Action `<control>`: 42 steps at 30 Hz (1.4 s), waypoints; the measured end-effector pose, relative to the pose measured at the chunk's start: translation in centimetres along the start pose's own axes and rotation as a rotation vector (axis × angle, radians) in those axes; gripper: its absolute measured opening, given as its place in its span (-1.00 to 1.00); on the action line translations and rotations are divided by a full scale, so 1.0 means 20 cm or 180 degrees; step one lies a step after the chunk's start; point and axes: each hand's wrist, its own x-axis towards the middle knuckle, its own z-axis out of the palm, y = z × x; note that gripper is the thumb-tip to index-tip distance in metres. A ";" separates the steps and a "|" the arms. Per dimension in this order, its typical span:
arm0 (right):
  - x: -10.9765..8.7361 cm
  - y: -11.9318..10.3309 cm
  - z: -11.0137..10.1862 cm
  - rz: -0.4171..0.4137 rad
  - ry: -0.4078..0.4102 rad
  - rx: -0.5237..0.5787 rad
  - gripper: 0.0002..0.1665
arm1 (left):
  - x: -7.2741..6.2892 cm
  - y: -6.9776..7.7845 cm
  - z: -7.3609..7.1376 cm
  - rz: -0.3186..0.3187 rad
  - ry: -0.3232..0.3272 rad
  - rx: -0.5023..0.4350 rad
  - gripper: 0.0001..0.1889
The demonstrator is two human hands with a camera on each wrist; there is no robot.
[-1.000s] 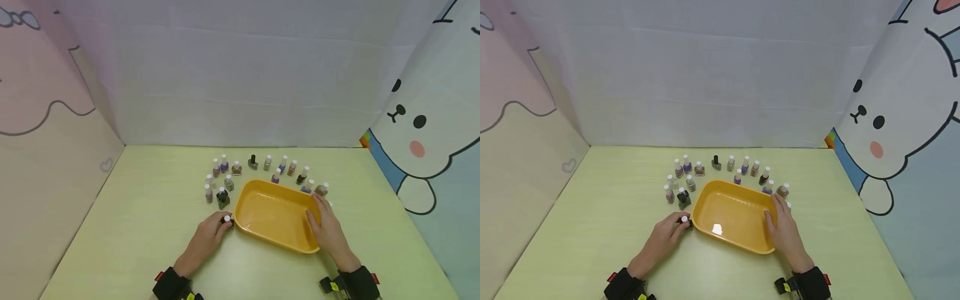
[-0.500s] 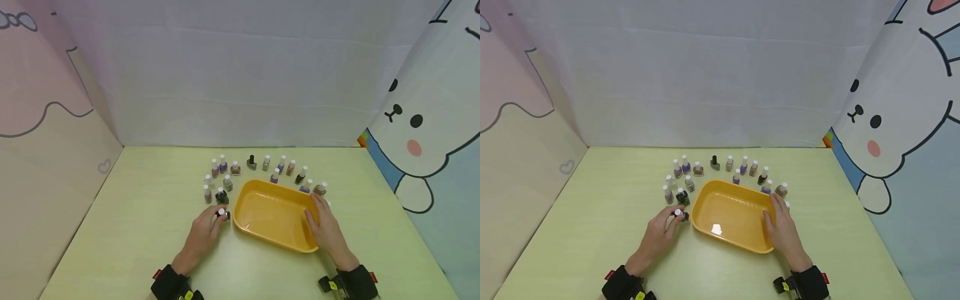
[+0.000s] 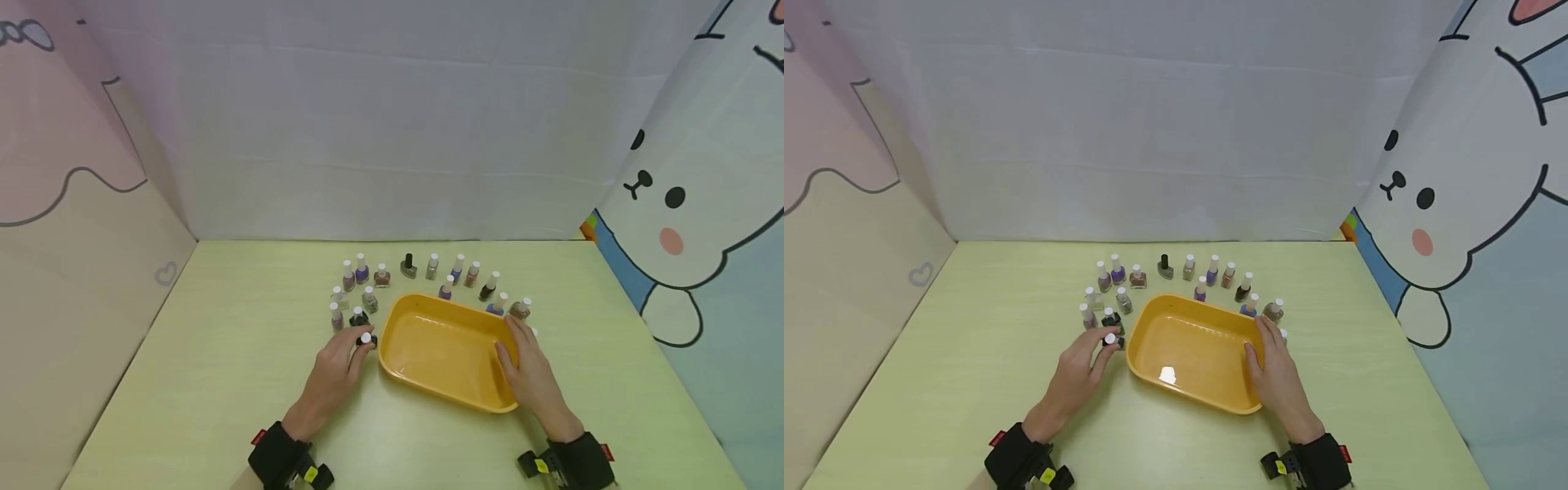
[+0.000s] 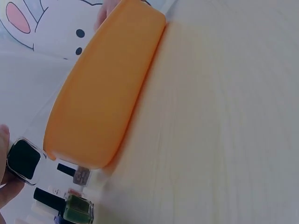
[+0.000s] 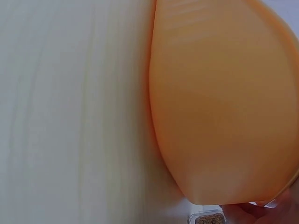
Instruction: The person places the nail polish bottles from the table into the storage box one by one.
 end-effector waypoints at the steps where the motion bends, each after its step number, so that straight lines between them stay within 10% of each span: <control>1: 0.00 0.00 0.00 0.0000 -0.0001 0.0001 -0.31 | 0.00 0.00 0.00 0.0027 -0.0001 0.0004 -0.65; 28: 0.01 0.00 0.01 0.0071 0.0000 0.0030 -0.32 | 0.18 0.01 0.10 0.1208 -0.0675 0.0617 -0.65; 42: 0.01 0.00 0.01 0.0097 -0.0008 0.0015 -0.32 | 0.25 0.03 0.12 0.1473 -0.1603 0.0818 -0.66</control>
